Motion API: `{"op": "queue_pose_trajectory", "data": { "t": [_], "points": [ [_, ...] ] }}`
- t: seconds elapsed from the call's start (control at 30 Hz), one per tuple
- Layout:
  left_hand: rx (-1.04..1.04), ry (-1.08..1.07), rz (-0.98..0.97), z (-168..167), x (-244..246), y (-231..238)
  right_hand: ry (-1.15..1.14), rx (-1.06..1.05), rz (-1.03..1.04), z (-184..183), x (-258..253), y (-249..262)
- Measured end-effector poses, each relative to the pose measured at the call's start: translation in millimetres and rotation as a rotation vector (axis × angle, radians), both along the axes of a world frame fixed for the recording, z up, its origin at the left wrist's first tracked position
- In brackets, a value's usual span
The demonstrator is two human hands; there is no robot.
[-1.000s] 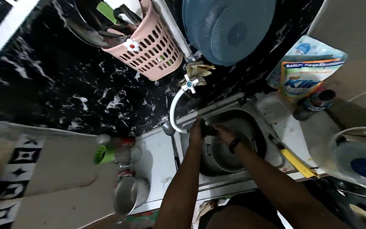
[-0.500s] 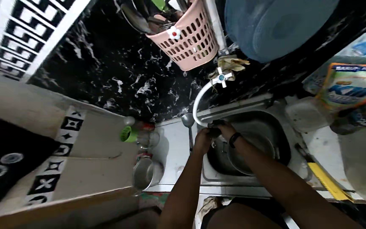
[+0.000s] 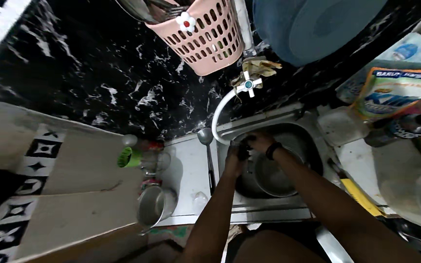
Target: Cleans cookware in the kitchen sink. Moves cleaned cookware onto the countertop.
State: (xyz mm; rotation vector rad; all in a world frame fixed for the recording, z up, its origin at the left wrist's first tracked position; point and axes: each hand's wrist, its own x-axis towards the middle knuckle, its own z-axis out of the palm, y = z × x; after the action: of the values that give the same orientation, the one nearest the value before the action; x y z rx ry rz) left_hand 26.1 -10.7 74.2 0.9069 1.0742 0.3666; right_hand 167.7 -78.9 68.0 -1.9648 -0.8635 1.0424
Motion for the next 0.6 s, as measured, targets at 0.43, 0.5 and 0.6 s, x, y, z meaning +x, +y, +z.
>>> {"op": "queue_pose_trajectory", "data": {
  "t": [0.43, 0.5, 0.6],
  "points": [
    [-0.093, -0.219, -0.105, -23, 79, 18, 0.814, 0.344, -0.604, -21, -7, -66],
    [-0.085, -0.229, -0.132, -32, 93, 28, 0.844, 0.397, -0.631, -16, -4, -71],
    [-0.141, -0.295, -0.045, -44, 134, 41, 0.815, 0.42, -0.685, -10, 3, -89]
  ]
}}
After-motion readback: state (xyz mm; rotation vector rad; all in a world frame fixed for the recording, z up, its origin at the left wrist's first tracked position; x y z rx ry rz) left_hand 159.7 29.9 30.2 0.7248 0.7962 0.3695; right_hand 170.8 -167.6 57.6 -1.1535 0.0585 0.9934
